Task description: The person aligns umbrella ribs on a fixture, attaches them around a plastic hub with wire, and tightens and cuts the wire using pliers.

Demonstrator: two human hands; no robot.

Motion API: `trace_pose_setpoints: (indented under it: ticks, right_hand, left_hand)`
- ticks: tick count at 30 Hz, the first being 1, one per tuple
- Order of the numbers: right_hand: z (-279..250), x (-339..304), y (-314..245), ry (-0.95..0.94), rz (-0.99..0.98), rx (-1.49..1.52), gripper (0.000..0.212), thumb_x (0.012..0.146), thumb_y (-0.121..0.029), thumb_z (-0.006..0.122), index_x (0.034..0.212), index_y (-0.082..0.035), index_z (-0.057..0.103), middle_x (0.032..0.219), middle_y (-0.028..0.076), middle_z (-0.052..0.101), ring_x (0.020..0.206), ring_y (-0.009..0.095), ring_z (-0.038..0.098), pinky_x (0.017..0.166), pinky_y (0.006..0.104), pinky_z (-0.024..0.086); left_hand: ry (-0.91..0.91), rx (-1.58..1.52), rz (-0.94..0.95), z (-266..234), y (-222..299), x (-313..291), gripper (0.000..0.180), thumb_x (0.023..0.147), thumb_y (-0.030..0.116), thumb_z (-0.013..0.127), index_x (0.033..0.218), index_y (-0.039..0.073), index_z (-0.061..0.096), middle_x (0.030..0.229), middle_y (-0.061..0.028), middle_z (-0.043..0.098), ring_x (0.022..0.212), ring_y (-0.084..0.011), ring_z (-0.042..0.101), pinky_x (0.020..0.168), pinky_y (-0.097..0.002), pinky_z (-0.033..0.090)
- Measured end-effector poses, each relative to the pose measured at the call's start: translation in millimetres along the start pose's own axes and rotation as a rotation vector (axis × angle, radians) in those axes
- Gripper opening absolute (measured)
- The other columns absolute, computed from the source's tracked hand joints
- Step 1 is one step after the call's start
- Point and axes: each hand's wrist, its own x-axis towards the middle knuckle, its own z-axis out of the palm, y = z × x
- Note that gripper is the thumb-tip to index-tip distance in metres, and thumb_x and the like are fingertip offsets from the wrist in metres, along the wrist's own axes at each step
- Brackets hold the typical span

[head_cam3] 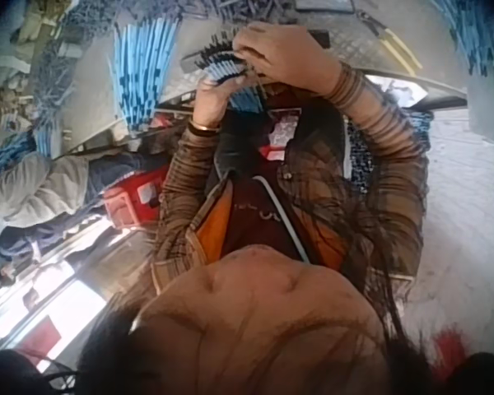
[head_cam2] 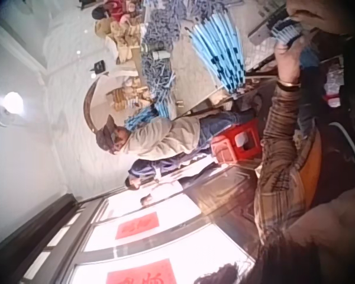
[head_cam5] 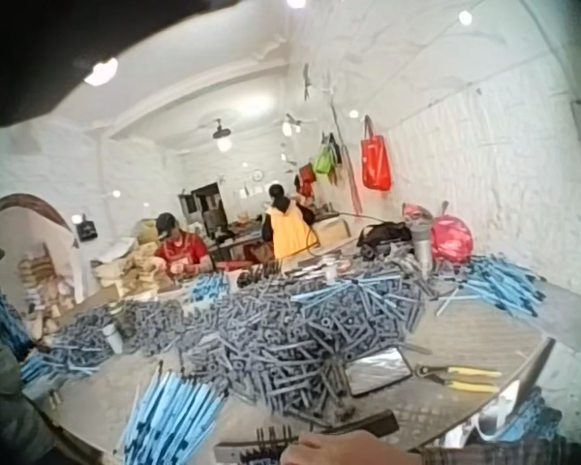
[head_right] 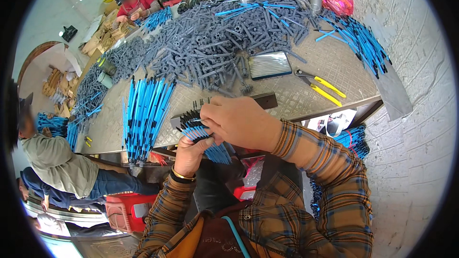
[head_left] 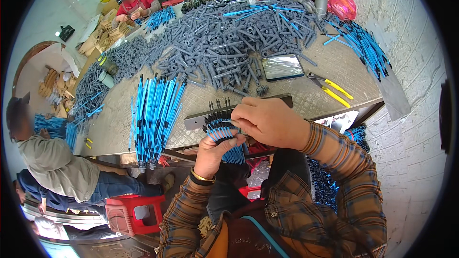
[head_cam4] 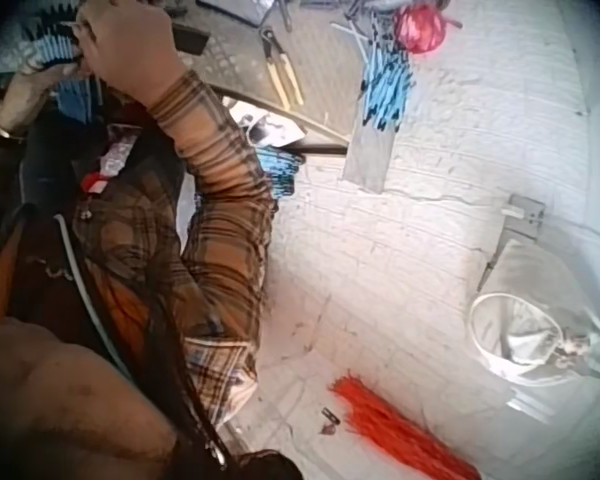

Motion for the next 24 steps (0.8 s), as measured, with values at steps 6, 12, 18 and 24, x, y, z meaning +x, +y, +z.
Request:
trace_pose_setpoints:
  ticks: [6,12,18,24]
  right_hand:
    - [14,-6,-1,-0.013,0.219,0.427,0.009,0.081,-0.011,0.058,0.086,-0.004,0.054,0.073,0.010,0.058,0.064,0.027,0.058,0.055,0.0325,0.045]
    - [7,0,9,-0.111,0.184,0.397,0.010,0.083,-0.013,0.057,0.086,-0.004,0.054,0.070,0.011,0.059,0.062,0.026,0.059,0.055,0.0318,0.045]
    - [6,2,7,-0.151,0.140,0.267,0.012,0.084,-0.016,0.056,0.087,-0.005,0.053,0.070,0.010,0.059,0.062,0.026,0.059,0.056,0.0321,0.045]
    - [4,2,6,-0.176,0.170,0.250,0.012,0.084,-0.017,0.056,0.087,-0.006,0.054,0.074,0.010,0.059,0.066,0.028,0.059,0.057,0.0338,0.045]
  left_hand:
    - [-0.020,0.034,-0.016,-1,-3,-1,0.019,0.082,-0.004,0.057,0.101,0.000,0.060,0.094,-0.0131,0.065,0.090,-0.0226,0.063,0.082,-0.0322,0.049]
    - [-0.020,0.047,-0.024,3,2,-1,0.020,0.082,-0.003,0.058,0.101,0.000,0.060,0.094,-0.0126,0.065,0.090,-0.0229,0.063,0.082,-0.0324,0.049]
    - [-0.047,0.056,-0.024,2,0,0,0.020,0.082,-0.003,0.058,0.102,-0.001,0.060,0.095,-0.0117,0.064,0.090,-0.0229,0.063,0.082,-0.0324,0.049]
    - [-0.086,0.098,-0.032,0,0,3,0.020,0.083,-0.003,0.057,0.102,-0.002,0.060,0.097,-0.0098,0.063,0.091,-0.0217,0.062,0.082,-0.0315,0.049]
